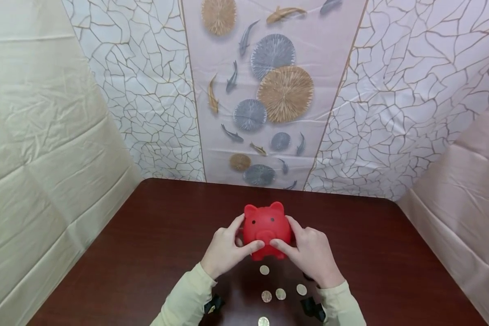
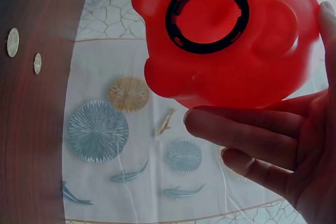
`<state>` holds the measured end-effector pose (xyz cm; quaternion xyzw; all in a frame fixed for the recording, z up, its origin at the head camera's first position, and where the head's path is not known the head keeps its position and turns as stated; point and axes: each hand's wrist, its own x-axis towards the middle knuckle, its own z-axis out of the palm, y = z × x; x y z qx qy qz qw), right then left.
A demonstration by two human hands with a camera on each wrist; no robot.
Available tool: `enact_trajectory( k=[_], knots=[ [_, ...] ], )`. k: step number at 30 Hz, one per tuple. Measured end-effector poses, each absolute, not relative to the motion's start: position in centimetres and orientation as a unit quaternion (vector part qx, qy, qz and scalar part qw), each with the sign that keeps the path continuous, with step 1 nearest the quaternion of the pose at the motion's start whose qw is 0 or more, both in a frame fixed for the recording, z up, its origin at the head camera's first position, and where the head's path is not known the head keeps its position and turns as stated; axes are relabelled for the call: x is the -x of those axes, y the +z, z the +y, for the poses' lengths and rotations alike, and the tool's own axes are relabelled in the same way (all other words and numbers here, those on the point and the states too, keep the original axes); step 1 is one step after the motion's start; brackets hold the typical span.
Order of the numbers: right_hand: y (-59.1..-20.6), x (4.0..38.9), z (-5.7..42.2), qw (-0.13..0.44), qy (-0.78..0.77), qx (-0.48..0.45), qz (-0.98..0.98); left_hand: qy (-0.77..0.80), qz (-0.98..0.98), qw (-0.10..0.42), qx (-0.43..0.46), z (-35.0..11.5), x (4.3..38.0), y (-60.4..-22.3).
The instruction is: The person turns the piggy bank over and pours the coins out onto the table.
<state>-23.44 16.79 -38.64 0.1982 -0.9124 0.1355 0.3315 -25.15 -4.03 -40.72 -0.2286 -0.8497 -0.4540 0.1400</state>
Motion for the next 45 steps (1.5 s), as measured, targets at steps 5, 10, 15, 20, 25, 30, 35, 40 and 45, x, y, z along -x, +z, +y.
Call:
enact_trajectory(
  k=[5,10,15,20,25,30,35,40,45],
  knots=[
    [-38.4,23.4,16.9,0.309,0.140,-0.185,-0.923,-0.471,-0.841,0.132,0.231,-3.9,25.1,-40.8],
    [-38.6,23.2,16.9,0.288,0.150,-0.175,-0.930,-0.494,-0.829,0.120,0.232,-3.9,25.1,-41.0],
    [-38.4,23.3,17.1,0.312,0.161,-0.191,-0.917,-0.541,-0.796,0.102,0.251,-3.9,24.7,-39.8],
    [-38.2,23.3,17.4,0.296,0.219,-0.225,-0.902,-0.561,-0.761,0.122,0.303,-4.0,24.9,-39.5],
    [-38.5,23.7,17.5,0.326,0.242,-0.279,-0.870,-0.499,-0.737,0.244,0.386,-4.1,25.7,-40.4],
    [-38.8,24.1,17.1,0.392,0.247,-0.316,-0.828,-0.432,-0.713,0.349,0.428,-4.4,25.8,-40.6],
    [-38.6,24.1,16.3,0.429,0.284,-0.370,-0.773,-0.411,-0.680,0.401,0.457,-4.7,25.9,-40.6],
    [-38.7,24.3,16.1,0.439,0.272,-0.367,-0.773,-0.411,-0.691,0.387,0.452,-5.0,26.0,-40.3],
    [-38.8,24.2,17.0,0.399,0.232,-0.315,-0.830,-0.425,-0.733,0.319,0.424,-5.2,26.1,-40.0]
  ],
)
